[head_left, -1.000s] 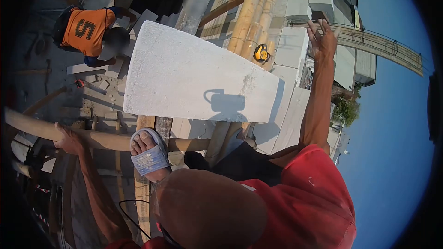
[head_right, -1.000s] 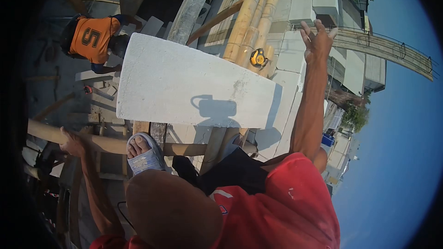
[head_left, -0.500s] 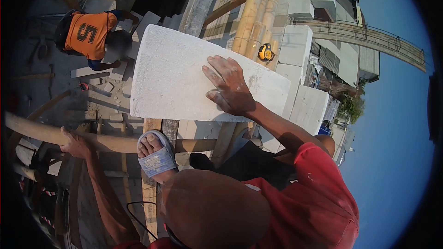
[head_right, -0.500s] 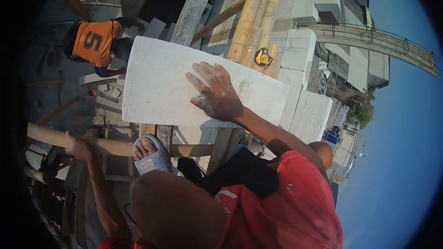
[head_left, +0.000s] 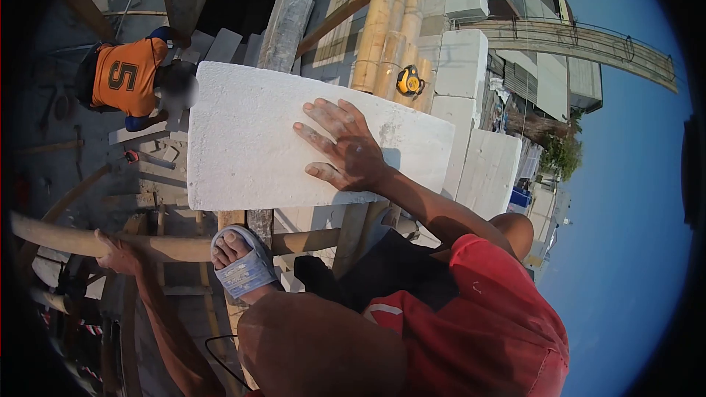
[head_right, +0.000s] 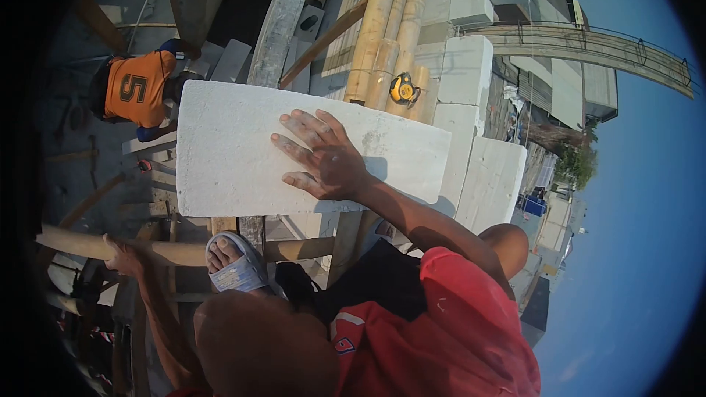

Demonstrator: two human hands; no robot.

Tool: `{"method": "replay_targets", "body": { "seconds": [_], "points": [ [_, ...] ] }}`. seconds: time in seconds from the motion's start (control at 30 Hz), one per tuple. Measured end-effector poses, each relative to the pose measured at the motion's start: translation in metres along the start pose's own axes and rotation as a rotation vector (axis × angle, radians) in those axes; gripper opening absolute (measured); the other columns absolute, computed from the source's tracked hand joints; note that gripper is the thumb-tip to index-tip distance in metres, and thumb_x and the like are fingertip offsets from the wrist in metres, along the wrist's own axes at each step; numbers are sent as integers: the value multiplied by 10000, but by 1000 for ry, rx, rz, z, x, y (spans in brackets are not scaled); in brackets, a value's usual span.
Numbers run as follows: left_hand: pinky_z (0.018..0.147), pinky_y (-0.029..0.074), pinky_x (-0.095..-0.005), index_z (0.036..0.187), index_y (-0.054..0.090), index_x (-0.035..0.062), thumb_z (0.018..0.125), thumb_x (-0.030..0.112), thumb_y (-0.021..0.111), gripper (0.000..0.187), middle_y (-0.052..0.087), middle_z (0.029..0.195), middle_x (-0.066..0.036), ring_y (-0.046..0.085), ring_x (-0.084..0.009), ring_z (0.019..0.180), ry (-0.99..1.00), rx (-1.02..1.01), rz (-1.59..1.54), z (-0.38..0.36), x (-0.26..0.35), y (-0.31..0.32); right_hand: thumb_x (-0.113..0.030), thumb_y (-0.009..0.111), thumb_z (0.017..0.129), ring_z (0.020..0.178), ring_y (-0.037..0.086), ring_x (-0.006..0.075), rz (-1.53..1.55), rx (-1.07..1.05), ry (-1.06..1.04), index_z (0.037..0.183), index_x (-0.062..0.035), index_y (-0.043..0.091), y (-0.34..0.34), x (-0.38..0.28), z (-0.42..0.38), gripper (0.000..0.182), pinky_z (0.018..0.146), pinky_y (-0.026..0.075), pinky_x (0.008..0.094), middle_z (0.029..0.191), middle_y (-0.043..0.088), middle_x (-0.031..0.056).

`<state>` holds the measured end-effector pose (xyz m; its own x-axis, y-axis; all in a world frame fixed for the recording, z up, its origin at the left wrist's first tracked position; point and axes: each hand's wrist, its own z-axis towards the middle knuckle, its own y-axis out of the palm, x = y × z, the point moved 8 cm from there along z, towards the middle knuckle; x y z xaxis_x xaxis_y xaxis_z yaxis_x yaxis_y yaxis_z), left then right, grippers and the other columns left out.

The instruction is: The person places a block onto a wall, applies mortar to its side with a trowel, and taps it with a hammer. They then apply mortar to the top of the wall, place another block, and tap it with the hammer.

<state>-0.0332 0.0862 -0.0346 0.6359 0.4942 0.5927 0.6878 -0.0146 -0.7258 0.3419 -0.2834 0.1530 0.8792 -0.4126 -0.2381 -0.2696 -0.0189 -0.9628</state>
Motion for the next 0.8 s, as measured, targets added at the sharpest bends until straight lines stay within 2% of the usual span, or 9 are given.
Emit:
{"method": "replay_targets", "body": {
  "seconds": [0.2, 0.33, 0.43, 0.5, 0.57, 0.63, 0.67, 0.8],
  "points": [
    [938, 520, -470, 1270, 631, 10, 820, 657, 708, 792, 698, 1161, -193, 682, -359, 1037, 42, 57, 46, 2, -1, -2, -501, 602, 949, 1441, 369, 326, 61, 87, -36, 1441, -138, 553, -7, 1, -3, 613, 1189, 246, 533, 1535, 431, 145],
    [944, 522, -473, 1329, 578, 13, 822, 670, 692, 838, 679, 1197, -202, 677, -371, 1050, -2, 23, 55, 4, -3, 0, -505, 619, 936, 1441, 371, 306, 47, 92, -32, 1433, -144, 560, -8, 1, -3, 617, 1187, 262, 526, 1529, 438, 130],
    [947, 524, -476, 1385, 499, -1, 829, 681, 675, 898, 656, 1224, -219, 673, -374, 1061, 10, 10, 56, -15, 10, 0, -469, 606, 953, 1446, 361, 331, 52, 72, -6, 1440, -136, 555, -7, 3, -3, 591, 1192, 237, 534, 1540, 423, 153],
    [946, 525, -465, 1394, 449, -29, 835, 688, 664, 934, 650, 1203, -239, 672, -373, 1061, -1, -16, 58, -13, 11, -2, -473, 581, 966, 1441, 361, 342, 21, 32, -1, 1438, -129, 548, -4, 4, 0, 585, 1185, 238, 548, 1534, 422, 161],
    [949, 500, -453, 1382, 456, -2, 845, 677, 667, 891, 656, 1184, -225, 664, -363, 1063, 12, 106, 53, -9, 3, -3, -477, 553, 980, 1425, 375, 367, 3, 68, -36, 1433, -115, 541, -1, 2, 1, 580, 1171, 244, 573, 1519, 431, 174],
    [961, 475, -436, 1398, 441, 7, 863, 646, 665, 863, 673, 1173, -202, 655, -366, 1073, 118, 161, -9, 1, -5, -3, -481, 526, 994, 1409, 389, 392, 2, 96, -68, 1427, -101, 535, 3, -1, 4, 576, 1157, 249, 598, 1504, 440, 187],
    [964, 473, -436, 1396, 442, 4, 868, 626, 668, 847, 670, 1182, -208, 652, -368, 1084, 120, 176, -21, 1, -2, -1, -495, 457, 1028, 1406, 398, 403, -42, 93, -62, 1426, -88, 533, 3, -4, 4, 574, 1149, 250, 606, 1503, 436, 202],
    [977, 466, -437, 1391, 446, -10, 890, 545, 681, 783, 656, 1216, -230, 638, -374, 1127, 44, 192, -15, -16, 9, -9, -497, 424, 1040, 1431, 348, 421, -13, 95, -82, 1448, -39, 488, 8, -4, 3, 617, 1158, 225, 600, 1527, 405, 222]
  ]
}}
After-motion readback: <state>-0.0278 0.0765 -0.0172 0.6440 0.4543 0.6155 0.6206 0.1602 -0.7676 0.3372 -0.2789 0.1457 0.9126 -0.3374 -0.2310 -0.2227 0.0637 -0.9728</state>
